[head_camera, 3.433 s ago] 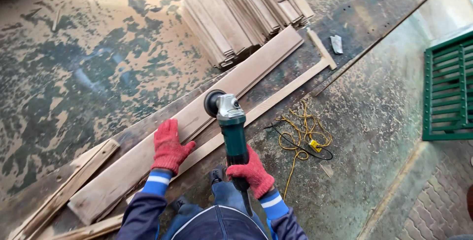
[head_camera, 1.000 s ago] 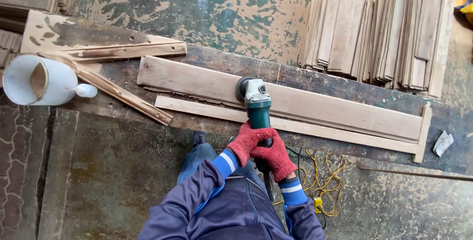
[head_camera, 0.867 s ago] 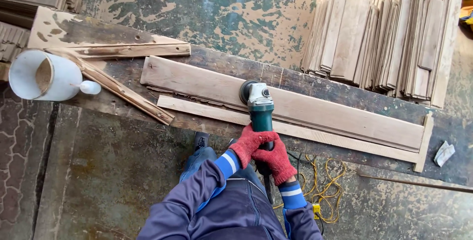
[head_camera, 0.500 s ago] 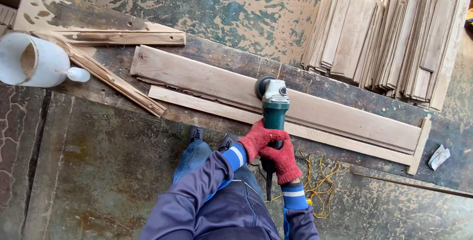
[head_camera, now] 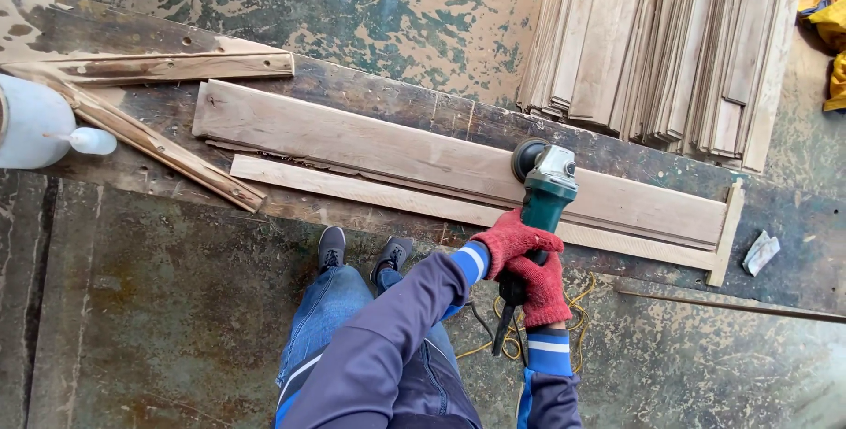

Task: Sanding a long piece of wood using a handheld power tool on a workbench.

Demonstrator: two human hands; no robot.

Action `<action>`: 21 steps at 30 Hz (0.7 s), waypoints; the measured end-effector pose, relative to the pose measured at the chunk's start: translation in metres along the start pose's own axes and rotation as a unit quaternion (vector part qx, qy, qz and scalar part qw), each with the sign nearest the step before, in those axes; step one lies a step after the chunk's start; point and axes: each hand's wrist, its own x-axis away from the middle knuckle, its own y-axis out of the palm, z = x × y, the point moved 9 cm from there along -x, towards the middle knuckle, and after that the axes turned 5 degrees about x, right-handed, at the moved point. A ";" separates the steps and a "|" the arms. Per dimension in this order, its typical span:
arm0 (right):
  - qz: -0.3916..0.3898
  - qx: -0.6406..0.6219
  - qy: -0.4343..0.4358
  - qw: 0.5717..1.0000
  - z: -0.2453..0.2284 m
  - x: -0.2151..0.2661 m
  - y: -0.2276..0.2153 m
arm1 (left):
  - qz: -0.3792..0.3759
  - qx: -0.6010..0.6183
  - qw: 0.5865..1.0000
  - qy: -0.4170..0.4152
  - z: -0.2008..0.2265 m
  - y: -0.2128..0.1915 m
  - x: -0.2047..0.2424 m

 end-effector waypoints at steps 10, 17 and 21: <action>0.017 -0.012 0.018 1.000 0.017 0.019 0.018 | -0.041 -0.067 0.997 0.011 0.000 -0.019 0.014; -0.012 -0.006 0.022 1.000 0.004 0.057 0.077 | -0.013 -0.024 1.000 0.015 0.006 -0.078 0.044; -0.015 0.011 0.010 1.000 0.011 0.065 0.104 | -0.013 -0.037 0.999 0.013 0.013 -0.109 0.067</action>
